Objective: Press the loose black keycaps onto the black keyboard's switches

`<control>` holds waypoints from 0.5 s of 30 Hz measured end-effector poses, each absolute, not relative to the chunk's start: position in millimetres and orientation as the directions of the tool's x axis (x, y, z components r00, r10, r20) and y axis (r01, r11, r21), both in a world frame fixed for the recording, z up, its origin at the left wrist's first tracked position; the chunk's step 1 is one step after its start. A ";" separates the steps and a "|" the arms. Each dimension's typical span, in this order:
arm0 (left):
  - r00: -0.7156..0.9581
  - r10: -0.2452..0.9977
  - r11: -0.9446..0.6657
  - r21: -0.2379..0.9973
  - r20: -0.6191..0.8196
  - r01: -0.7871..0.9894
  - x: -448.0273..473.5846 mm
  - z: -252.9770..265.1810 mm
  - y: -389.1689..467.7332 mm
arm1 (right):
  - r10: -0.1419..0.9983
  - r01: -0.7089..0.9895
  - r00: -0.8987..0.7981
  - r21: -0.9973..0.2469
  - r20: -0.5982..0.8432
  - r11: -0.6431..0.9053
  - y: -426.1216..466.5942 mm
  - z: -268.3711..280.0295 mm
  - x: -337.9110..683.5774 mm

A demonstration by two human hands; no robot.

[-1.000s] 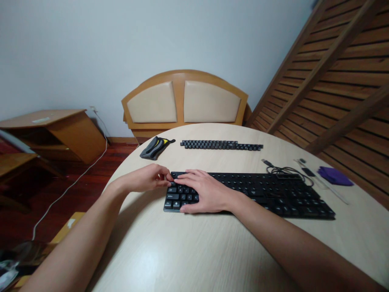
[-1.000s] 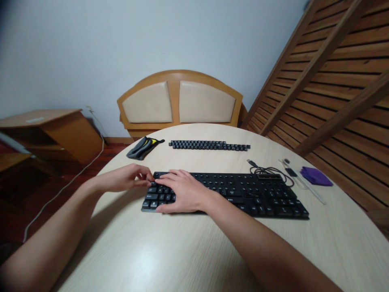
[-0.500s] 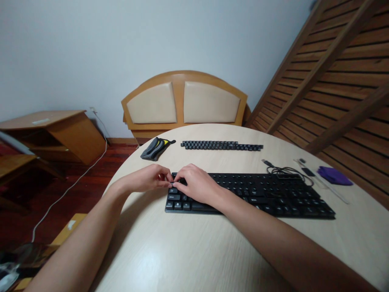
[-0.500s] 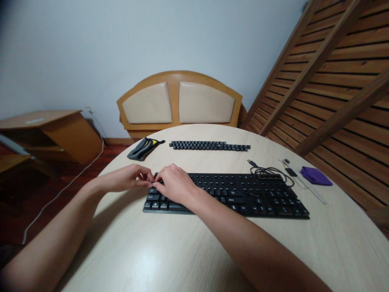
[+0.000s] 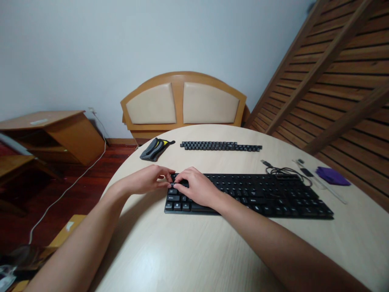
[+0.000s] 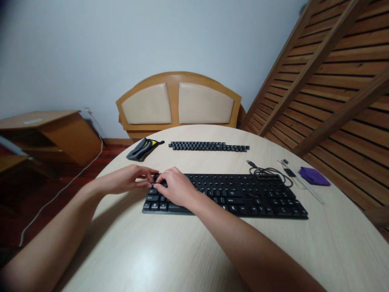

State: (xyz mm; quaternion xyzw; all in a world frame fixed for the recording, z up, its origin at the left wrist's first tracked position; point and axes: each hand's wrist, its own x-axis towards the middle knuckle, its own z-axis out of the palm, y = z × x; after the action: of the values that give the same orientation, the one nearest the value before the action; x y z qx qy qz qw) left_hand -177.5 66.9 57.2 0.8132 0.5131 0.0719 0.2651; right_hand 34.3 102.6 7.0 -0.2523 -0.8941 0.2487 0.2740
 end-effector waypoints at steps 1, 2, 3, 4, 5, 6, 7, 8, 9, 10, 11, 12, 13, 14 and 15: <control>0.470 0.868 -0.330 0.519 -0.161 0.789 -176.1 57.8 66.4 | 0.587 0.316 -0.724 -0.582 0.362 0.749 102.5 7.2 34.5; 0.477 0.863 -0.330 0.530 -0.165 0.781 -175.0 58.3 66.0 | 0.585 0.317 -0.727 -0.580 0.359 0.750 102.5 7.4 34.7; 0.483 0.860 -0.333 0.536 -0.164 0.776 -174.2 58.7 65.6 | 0.583 0.319 -0.731 -0.577 0.355 0.752 102.7 7.5 34.9; 0.488 0.858 -0.338 0.539 -0.162 0.772 -173.6 59.0 65.4 | 0.581 0.322 -0.734 -0.573 0.352 0.754 102.9 7.6 35.1; 0.492 0.856 -0.342 0.539 -0.159 0.770 -173.4 59.2 65.2 | 0.582 0.326 -0.735 -0.570 0.349 0.754 103.3 7.6 35.2; 0.496 0.854 -0.347 0.539 -0.156 0.768 -173.3 59.4 65.1 | 0.583 0.331 -0.736 -0.568 0.344 0.753 103.7 7.5 35.3; 0.499 0.853 -0.352 0.538 -0.153 0.766 -173.4 59.5 64.9 | 0.585 0.336 -0.737 -0.568 0.339 0.752 104.2 7.3 35.3; 0.501 0.852 -0.355 0.536 -0.153 0.766 -173.5 59.8 64.8 | 0.587 0.339 -0.738 -0.568 0.334 0.750 104.7 7.1 35.2; 0.503 0.851 -0.358 0.534 -0.151 0.766 -173.6 60.2 64.6 | 0.587 0.342 -0.739 -0.567 0.330 0.749 105.1 7.1 34.9; 0.503 0.851 -0.358 0.533 -0.151 0.767 -173.5 60.6 64.4 | 0.588 0.345 -0.740 -0.566 0.326 0.748 105.4 7.1 34.7; 0.501 0.852 -0.357 0.531 -0.153 0.769 -173.4 61.1 64.1 | 0.588 0.348 -0.742 -0.565 0.322 0.748 105.6 7.3 34.4; 0.499 0.853 -0.355 0.528 -0.156 0.771 -173.1 61.7 63.9 | 0.589 0.353 -0.742 -0.562 0.319 0.748 105.6 7.7 34.1; 0.498 0.853 -0.355 0.526 -0.157 0.773 -172.8 62.1 63.8 | 0.592 0.359 -0.742 -0.559 0.315 0.748 105.4 8.2 33.8; 0.497 0.854 -0.355 0.524 -0.156 0.775 -172.5 62.5 63.7 | 0.594 0.366 -0.743 -0.555 0.310 0.747 105.0 8.7 33.5; 0.497 0.854 -0.355 0.522 -0.156 0.775 -172.2 62.7 63.7 | 0.595 0.372 -0.743 -0.550 0.305 0.748 104.4 9.3 33.4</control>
State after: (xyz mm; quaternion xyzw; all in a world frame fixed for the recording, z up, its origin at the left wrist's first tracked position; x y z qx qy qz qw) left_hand -172.2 63.7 62.7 0.8201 0.4966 0.0714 0.2752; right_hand 33.4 104.4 9.3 -0.2675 -0.9039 0.2338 0.2382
